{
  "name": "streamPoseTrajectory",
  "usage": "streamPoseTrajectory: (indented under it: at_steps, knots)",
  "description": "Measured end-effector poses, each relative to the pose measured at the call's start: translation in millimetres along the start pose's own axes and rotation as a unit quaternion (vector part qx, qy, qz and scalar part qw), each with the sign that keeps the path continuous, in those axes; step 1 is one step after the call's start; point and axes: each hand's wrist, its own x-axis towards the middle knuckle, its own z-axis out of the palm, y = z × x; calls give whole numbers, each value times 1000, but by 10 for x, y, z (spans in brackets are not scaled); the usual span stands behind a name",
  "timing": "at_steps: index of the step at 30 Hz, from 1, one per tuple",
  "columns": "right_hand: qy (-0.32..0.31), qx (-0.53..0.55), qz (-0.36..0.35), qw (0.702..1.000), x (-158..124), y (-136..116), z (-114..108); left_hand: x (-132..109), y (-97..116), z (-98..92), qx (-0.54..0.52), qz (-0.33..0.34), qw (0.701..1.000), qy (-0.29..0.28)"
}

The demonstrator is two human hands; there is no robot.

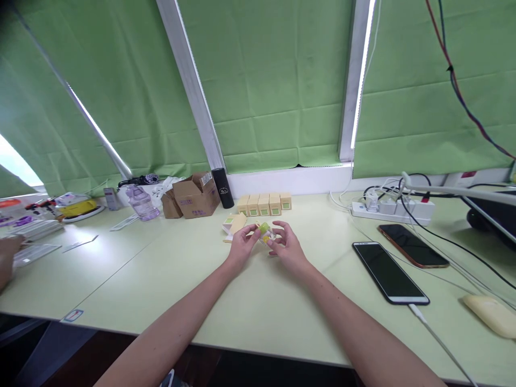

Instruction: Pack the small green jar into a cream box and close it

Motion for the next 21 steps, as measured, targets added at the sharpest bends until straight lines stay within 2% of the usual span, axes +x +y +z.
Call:
streamPoseTrajectory:
  at_steps: [6,21]
  knots:
    - [6,0,-41,999,24,43,-1,-14,-8,-9,1,-4,1000,1]
    - [-2,8,-44,999,22,22,8,-10,-8,-1,20,0,1000,2]
